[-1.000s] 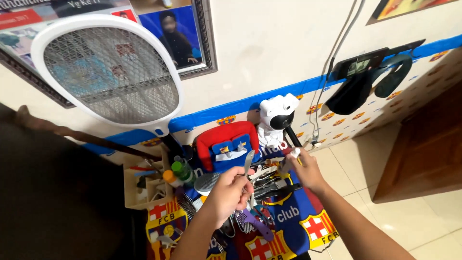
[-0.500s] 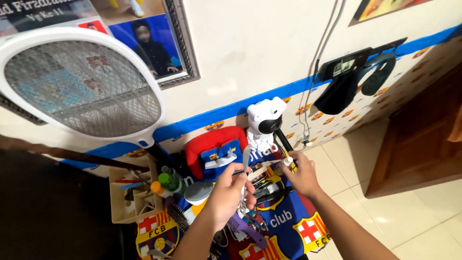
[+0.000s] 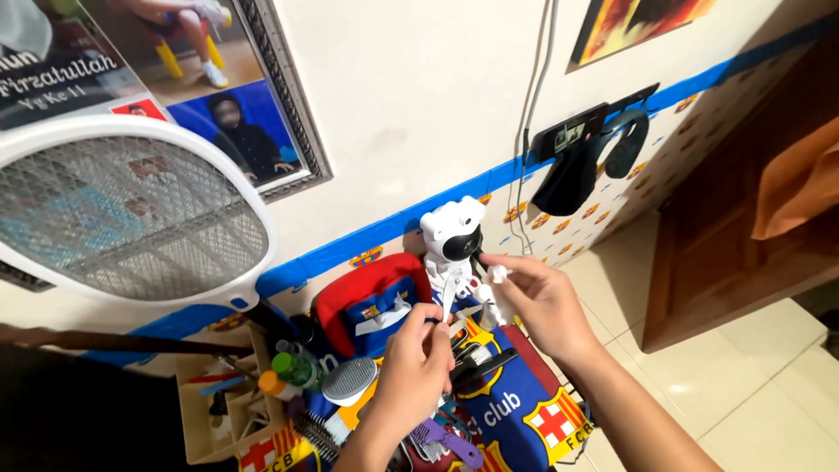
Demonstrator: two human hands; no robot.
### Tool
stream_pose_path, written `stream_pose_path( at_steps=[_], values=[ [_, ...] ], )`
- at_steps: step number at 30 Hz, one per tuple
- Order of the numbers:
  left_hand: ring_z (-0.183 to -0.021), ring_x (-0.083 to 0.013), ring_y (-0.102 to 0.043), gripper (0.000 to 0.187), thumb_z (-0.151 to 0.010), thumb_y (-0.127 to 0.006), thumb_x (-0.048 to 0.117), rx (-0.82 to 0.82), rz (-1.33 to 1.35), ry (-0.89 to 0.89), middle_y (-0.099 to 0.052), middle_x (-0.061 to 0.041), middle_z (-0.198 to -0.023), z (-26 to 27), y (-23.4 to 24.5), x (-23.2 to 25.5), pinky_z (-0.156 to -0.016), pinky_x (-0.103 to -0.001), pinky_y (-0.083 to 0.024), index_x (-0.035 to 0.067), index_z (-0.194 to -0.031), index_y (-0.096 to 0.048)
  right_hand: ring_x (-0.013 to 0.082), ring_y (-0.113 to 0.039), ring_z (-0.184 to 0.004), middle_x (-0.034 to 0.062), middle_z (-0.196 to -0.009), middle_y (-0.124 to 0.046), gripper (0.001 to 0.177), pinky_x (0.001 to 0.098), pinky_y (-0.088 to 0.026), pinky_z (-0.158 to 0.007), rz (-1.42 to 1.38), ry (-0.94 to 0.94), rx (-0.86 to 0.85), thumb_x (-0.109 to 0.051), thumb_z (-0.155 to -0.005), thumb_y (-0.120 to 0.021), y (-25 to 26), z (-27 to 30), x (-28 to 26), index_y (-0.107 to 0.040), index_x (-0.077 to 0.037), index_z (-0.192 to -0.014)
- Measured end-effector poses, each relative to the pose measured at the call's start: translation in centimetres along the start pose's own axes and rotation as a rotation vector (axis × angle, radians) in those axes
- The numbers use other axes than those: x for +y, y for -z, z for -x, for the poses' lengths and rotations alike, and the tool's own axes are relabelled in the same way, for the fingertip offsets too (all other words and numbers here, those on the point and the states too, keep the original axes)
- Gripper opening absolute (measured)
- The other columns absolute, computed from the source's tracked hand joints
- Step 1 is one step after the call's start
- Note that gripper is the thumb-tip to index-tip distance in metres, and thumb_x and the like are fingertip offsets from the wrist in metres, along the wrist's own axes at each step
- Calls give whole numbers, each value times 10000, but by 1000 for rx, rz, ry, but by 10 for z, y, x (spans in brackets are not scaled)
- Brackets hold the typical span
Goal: The person wipes several metal tools with a white cloth on a cluttered work surface. They pick up each tool, wipe it, and place it back among other items. The actions are repetitive and focused on surface cleaning.
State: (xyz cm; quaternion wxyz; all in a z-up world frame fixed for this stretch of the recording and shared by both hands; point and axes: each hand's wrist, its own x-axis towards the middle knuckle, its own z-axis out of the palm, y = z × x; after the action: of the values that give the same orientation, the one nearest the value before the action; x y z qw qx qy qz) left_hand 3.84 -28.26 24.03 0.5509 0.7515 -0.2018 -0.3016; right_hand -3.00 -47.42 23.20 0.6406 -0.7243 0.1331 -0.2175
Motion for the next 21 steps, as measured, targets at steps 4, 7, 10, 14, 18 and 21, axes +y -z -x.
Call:
stream_pose_path(
  at_steps=[4, 7, 10, 14, 18, 21],
  values=[
    [-450, -97, -566, 263, -1002, -515, 174, 4, -65, -53, -635, -21, -633, 7, 4, 7, -430, -260, -490, 41, -1212, -602, 127, -655, -775, 62, -854, -664, 440, 234, -549, -649, 80, 88, 81, 58, -887, -638, -11, 1, -13, -678, -16, -1319],
    [-441, -94, -576, 226, -1003, -527, 180, 4, -103, -88, -627, -13, -617, 13, 6, 9, -416, -268, -484, 80, -1193, -598, 79, -586, -718, 17, -870, -626, 255, 229, -511, -626, 87, 202, 143, 65, -838, -763, -18, 3, -22, -611, -52, -1005],
    [-441, -90, -567, 233, -1000, -536, 165, 0, -100, -139, -639, -19, -624, 16, 7, 6, -411, -271, -460, 59, -1199, -596, 86, -645, -652, 41, -773, -761, 85, 225, -527, -580, 333, 146, 152, -73, -823, -796, -26, 11, -40, -762, -47, -897],
    [-463, -89, -568, 221, -995, -540, 166, 26, -105, -164, -669, -26, -637, 20, 9, 6, -418, -281, -485, 73, -1184, -606, 91, -625, -612, 43, -788, -769, 142, 224, -506, -541, 442, 221, 205, -96, -821, -774, -35, 16, -52, -803, -28, -943],
    [-506, -102, -608, 163, -973, -545, 112, 45, -131, -322, -731, -47, -668, 21, 8, -1, -459, -313, -469, 46, -1110, -601, 112, -654, -593, 52, -836, -750, 107, 231, -536, -510, 556, 372, 220, -101, -824, -787, -40, 14, -55, -765, -39, -907],
    [-503, -90, -590, 193, -979, -539, 111, 52, -116, -275, -730, -56, -677, 25, 10, 3, -451, -309, -455, 37, -1137, -620, 122, -632, -627, 52, -878, -735, 117, 240, -501, -532, 593, 405, 195, -90, -814, -757, -43, 17, -58, -803, -10, -886]
  ],
)
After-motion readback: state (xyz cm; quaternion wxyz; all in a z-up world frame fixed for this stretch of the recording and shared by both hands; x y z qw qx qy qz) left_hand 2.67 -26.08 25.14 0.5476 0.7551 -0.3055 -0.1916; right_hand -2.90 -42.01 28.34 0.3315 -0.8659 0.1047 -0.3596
